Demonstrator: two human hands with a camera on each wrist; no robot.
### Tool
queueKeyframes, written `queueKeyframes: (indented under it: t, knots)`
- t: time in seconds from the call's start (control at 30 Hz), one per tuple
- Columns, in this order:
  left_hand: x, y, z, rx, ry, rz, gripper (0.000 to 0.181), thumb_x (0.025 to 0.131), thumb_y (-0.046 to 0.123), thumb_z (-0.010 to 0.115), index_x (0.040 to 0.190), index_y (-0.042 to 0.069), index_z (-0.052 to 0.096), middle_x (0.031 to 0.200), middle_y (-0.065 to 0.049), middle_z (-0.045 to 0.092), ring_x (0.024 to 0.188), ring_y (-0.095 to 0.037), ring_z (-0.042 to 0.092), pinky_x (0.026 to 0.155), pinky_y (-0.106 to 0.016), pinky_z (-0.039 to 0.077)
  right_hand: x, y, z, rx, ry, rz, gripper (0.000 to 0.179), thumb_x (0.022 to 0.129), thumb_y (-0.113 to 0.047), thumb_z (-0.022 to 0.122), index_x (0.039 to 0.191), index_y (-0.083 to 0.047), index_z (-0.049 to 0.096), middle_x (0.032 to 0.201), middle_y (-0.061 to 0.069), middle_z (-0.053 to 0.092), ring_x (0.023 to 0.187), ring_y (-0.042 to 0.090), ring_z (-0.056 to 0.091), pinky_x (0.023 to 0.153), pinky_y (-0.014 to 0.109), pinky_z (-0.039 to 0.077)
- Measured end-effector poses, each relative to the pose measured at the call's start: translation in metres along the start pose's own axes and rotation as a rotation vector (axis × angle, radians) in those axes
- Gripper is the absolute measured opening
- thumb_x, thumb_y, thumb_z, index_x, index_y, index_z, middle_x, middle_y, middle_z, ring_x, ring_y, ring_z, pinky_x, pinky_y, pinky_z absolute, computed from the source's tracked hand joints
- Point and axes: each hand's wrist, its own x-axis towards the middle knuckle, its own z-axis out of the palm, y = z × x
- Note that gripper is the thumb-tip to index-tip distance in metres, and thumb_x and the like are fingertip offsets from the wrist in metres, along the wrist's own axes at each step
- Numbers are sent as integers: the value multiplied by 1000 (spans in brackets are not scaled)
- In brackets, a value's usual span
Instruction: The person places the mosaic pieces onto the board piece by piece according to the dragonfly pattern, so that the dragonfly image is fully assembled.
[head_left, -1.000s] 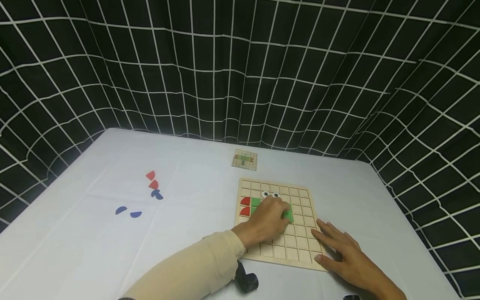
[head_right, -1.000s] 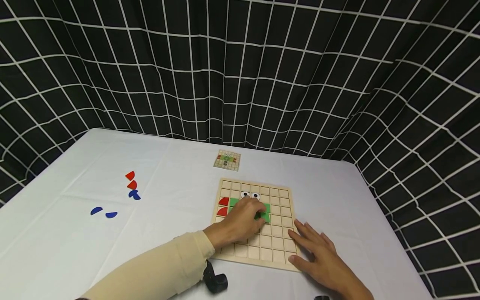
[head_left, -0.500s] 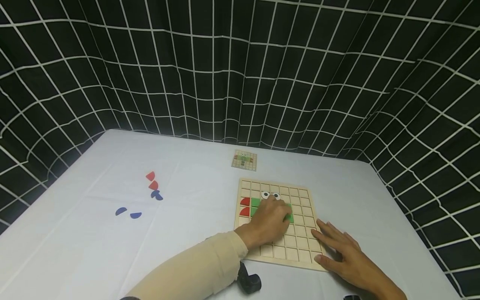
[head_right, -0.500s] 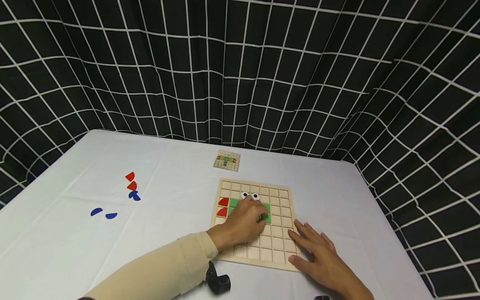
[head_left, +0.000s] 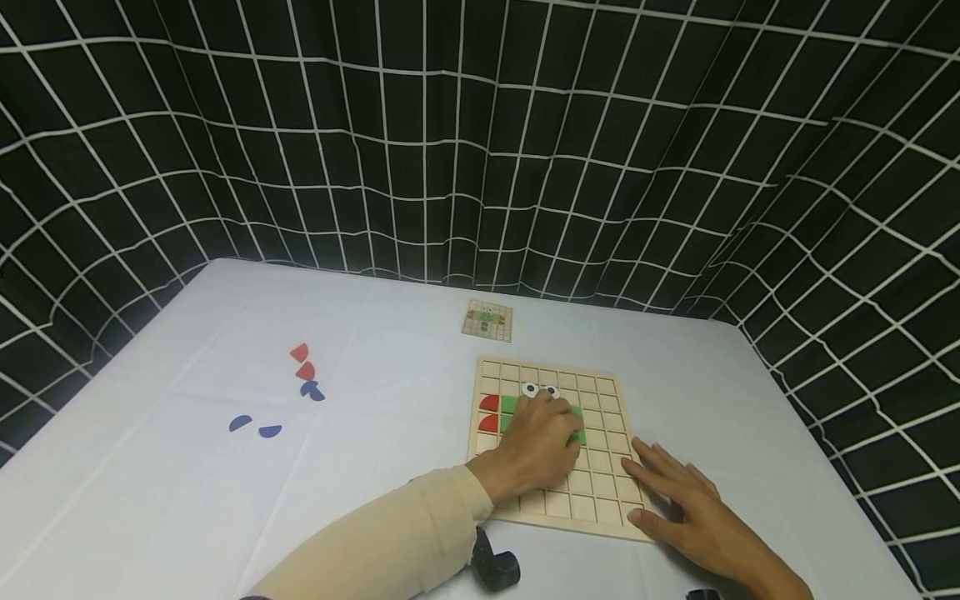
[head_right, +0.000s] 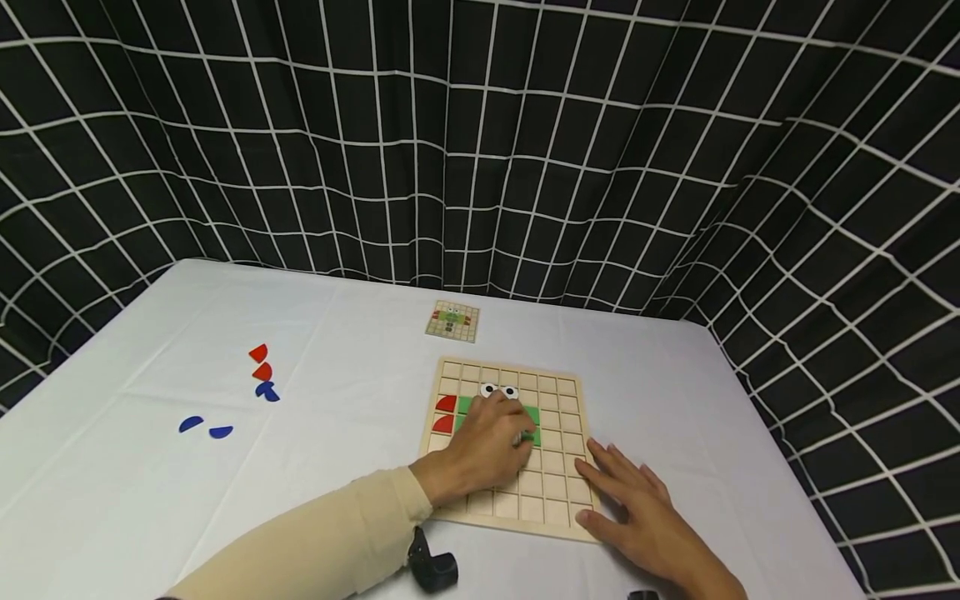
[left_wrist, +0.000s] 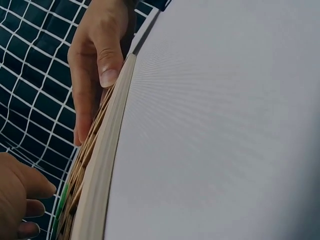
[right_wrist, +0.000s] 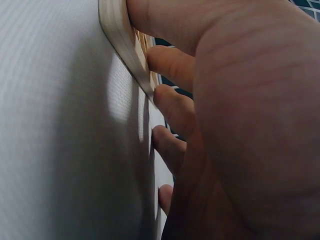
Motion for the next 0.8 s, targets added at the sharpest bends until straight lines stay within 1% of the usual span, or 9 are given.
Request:
queueKeyframes:
  t: [0.1, 0.17, 0.27, 0.33, 0.4, 0.47, 0.57, 0.67, 0.8]
  knots:
    - [-2, -1, -4, -33, 15, 11, 9, 90, 14, 68, 86, 17, 76, 101, 2, 71, 92, -14, 57, 75, -27, 39, 0, 0, 0, -1, 2, -6, 56, 89, -30, 76, 140, -14, 60, 155, 16, 41, 149, 16, 21, 108, 70, 13]
    - [-4, -1, -9, -66, 36, 21, 9, 89, 12, 69, 89, 16, 77, 99, 2, 71, 89, -12, 57, 75, -27, 39, 1, -1, 0, -6, 1, -2, 55, 89, -31, 76, 140, -14, 61, 155, 16, 41, 149, 22, 22, 108, 70, 14]
    - [-9, -3, -19, -149, 74, 29, 11, 87, 9, 70, 95, 11, 79, 99, 2, 72, 91, -12, 58, 77, -26, 40, 2, -1, -1, -13, -1, 3, 55, 89, -31, 76, 139, -14, 61, 155, 16, 41, 146, 37, 27, 109, 70, 14]
    - [-11, -5, -27, -206, 101, 33, 13, 86, 7, 71, 96, 9, 79, 98, 1, 73, 93, -13, 60, 76, -26, 41, 3, -2, -1, -16, -4, 7, 55, 89, -32, 76, 139, -14, 61, 155, 16, 41, 143, 43, 29, 108, 70, 14]
    - [-13, -6, -35, -274, 126, 45, 14, 85, 4, 70, 96, 7, 78, 96, 0, 73, 93, -14, 61, 78, -26, 42, 3, -2, -2, -12, -6, 9, 55, 89, -31, 76, 139, -13, 61, 154, 17, 41, 142, 46, 29, 108, 71, 14]
    - [-16, -8, -42, -332, 157, 62, 13, 84, 3, 71, 96, 6, 78, 95, -1, 73, 93, -15, 62, 79, -25, 44, 3, -2, -2, -8, -10, 16, 56, 89, -31, 76, 139, -13, 61, 155, 17, 41, 142, 46, 29, 108, 72, 13]
    - [-21, -10, -51, -398, 208, 92, 13, 83, 1, 73, 95, 4, 76, 93, -2, 73, 91, -14, 63, 85, -24, 46, 3, -2, -1, -3, -14, 22, 56, 89, -31, 75, 139, -13, 61, 155, 18, 40, 143, 45, 28, 108, 72, 12]
    - [-28, -13, -57, -428, 250, 103, 12, 83, 2, 75, 95, 4, 76, 93, -1, 73, 93, -13, 65, 88, -24, 48, 2, -1, 0, -2, -14, 21, 56, 89, -31, 76, 139, -13, 61, 155, 17, 40, 143, 44, 28, 108, 71, 13]
    - [-39, -19, -67, -461, 306, 116, 13, 82, 3, 75, 94, 4, 76, 92, -1, 73, 93, -13, 65, 87, -26, 50, 2, -2, 0, -2, -11, 20, 57, 88, -31, 76, 140, -14, 60, 155, 17, 40, 145, 40, 26, 109, 70, 12]
